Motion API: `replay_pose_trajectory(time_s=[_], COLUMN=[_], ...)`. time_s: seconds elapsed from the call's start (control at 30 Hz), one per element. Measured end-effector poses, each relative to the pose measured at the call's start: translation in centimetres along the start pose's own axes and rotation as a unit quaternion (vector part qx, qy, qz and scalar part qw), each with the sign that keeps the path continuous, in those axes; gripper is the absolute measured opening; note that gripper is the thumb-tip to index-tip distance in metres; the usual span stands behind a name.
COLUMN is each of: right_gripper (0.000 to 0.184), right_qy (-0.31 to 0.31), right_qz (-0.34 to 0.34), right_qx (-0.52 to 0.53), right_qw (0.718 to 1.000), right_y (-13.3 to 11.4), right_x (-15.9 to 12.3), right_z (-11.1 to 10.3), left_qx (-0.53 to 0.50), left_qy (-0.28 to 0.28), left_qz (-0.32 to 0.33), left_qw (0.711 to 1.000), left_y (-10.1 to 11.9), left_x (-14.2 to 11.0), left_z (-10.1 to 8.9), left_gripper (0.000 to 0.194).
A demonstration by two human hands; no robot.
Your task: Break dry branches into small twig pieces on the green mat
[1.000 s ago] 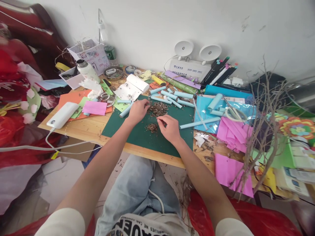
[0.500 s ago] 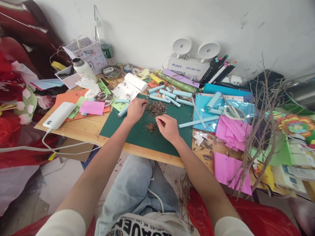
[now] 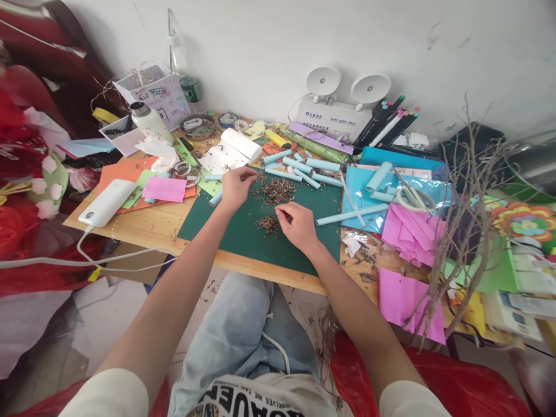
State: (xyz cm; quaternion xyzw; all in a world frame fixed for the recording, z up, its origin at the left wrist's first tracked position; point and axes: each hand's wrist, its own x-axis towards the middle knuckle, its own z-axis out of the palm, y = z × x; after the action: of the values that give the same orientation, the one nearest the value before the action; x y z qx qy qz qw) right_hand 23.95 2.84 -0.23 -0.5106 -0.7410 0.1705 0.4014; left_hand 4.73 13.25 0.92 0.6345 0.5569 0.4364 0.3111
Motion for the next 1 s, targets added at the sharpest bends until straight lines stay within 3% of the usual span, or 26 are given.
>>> replay_pose_trajectory(time_s=[0.2,0.57,1.0], right_gripper=[0.022,0.022,0.022], right_qy=[-0.003,0.006,0.007], right_qz=[0.003,-0.002,0.0], right_qx=[-0.004,0.003,-0.004], right_qw=[1.0,1.0,1.0], right_y=[0.09,-0.06,-0.01], right_x=[0.0,-0.06,0.02], right_z=[0.05,0.15,0.11], left_qx=[0.12,0.114,0.107], left_qy=[-0.032,-0.04,0.002], left_qz=[0.063,0.06,0.044], left_qw=[0.99,0.991,0.993], left_y=[-0.19,-0.61,0.2], left_x=[-0.36,-0.22,-0.44], left_z=[-0.33,-0.52,-0.1], left_gripper=[0.022,0.022,0.021])
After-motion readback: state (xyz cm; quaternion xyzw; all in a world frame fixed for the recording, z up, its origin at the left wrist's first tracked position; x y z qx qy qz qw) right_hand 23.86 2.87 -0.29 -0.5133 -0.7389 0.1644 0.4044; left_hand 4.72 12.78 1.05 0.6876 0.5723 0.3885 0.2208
